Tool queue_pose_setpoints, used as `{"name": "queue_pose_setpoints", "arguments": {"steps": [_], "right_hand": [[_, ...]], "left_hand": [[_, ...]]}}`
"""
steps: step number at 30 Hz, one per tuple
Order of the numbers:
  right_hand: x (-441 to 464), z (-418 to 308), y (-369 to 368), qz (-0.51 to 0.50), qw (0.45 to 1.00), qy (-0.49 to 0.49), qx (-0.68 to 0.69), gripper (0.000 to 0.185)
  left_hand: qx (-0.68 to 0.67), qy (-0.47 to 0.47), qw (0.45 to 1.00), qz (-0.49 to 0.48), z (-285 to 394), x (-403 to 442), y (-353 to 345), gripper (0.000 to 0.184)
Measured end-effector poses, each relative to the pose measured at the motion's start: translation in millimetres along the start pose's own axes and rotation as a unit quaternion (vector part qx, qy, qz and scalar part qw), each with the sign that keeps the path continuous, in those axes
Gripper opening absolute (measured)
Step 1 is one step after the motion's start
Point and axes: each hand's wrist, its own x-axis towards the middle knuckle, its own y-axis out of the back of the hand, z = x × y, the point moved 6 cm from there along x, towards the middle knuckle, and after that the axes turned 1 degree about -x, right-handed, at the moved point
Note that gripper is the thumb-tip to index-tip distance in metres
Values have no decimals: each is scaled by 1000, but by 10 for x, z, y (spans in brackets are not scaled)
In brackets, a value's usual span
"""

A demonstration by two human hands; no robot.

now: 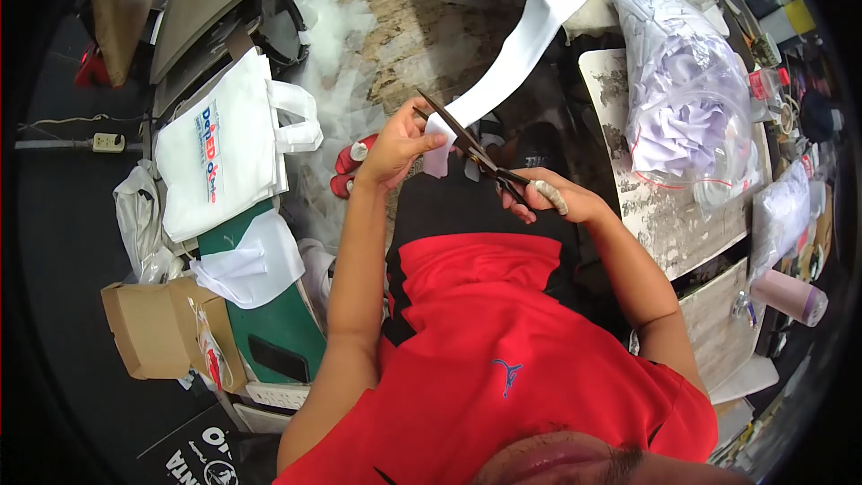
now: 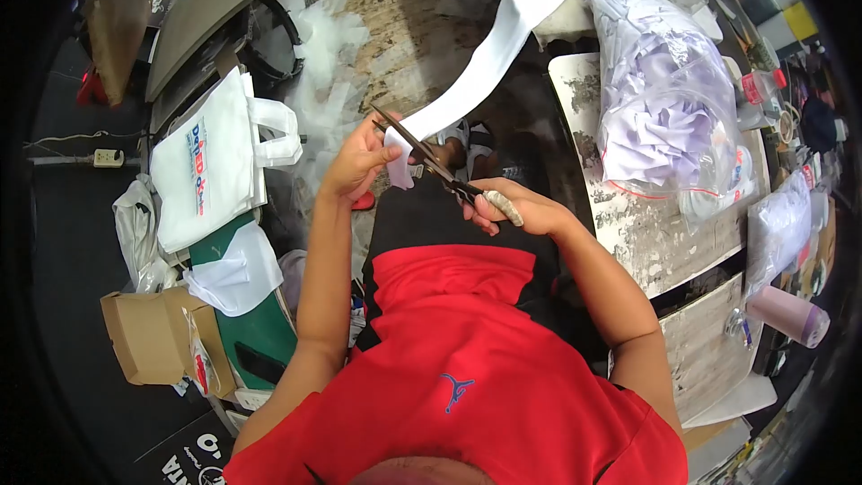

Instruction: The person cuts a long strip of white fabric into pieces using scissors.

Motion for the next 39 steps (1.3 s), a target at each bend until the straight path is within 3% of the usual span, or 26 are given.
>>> {"name": "queue_pose_setpoints", "arguments": {"steps": [2, 4, 6, 7, 12, 15, 18, 24, 27, 29, 31, 32, 33, 34, 35, 39], "right_hand": [[1, 48, -6, 0, 1000, -3, 7, 53], [16, 18, -12, -3, 1000, 4, 13, 58], [10, -2, -10, -3, 1000, 14, 19, 63], [4, -4, -12, -5, 1000, 21, 10, 68], [-25, 27, -59, -4, 1000, 9, -12, 81], [-1, 93, -66, 5, 999, 14, 30, 78], [6, 114, -74, -9, 1000, -9, 25, 89], [0, -34, -99, 61, 996, -19, 60, 67], [-29, 30, -62, 127, 983, -65, 114, 44], [-12, 89, -39, 138, 985, -59, 83, 43], [3, 44, -40, 136, 989, -28, 56, 44], [-1, 27, -80, 127, 989, -11, 69, 45], [5, 51, -81, 113, 991, 18, 69, 46], [16, 83, -80, 107, 990, 26, 91, 47], [16, 114, -67, 115, 990, 17, 75, 47], [45, 210, -97, 132, 987, 2, 96, 44]], "left_hand": [[-90, -48, 994, -26, 119, 20, -160, 72], [-92, -64, 994, 13, 45, 122, -128, 75], [-93, -13, 992, -78, -87, 214, -162, 95], [-101, 2, 994, -37, -176, 222, -192, 99], [-57, -93, 991, 80, -250, 318, -242, 88], [38, -149, 965, 213, -278, 301, -172, 80], [52, -159, 965, 203, -328, 335, -121, 74], [65, -179, 930, 315, -256, 325, -99, 78], [66, -182, 936, 294, -202, 322, -77, 75], [47, -179, 936, 299, -225, 346, -85, 70], [-98, -155, 944, 275, -506, 450, -8, 62], [-23, -167, 929, 329, -362, 412, -183, 66], [-3, -149, 941, 305, -493, 398, -178, 66], [-8, -142, 939, 313, -471, 374, -299, 68], [-36, -113, 960, 252, -608, 352, -239, 72], [-70, -116, 957, 257, -845, 464, 54, 73]]}}
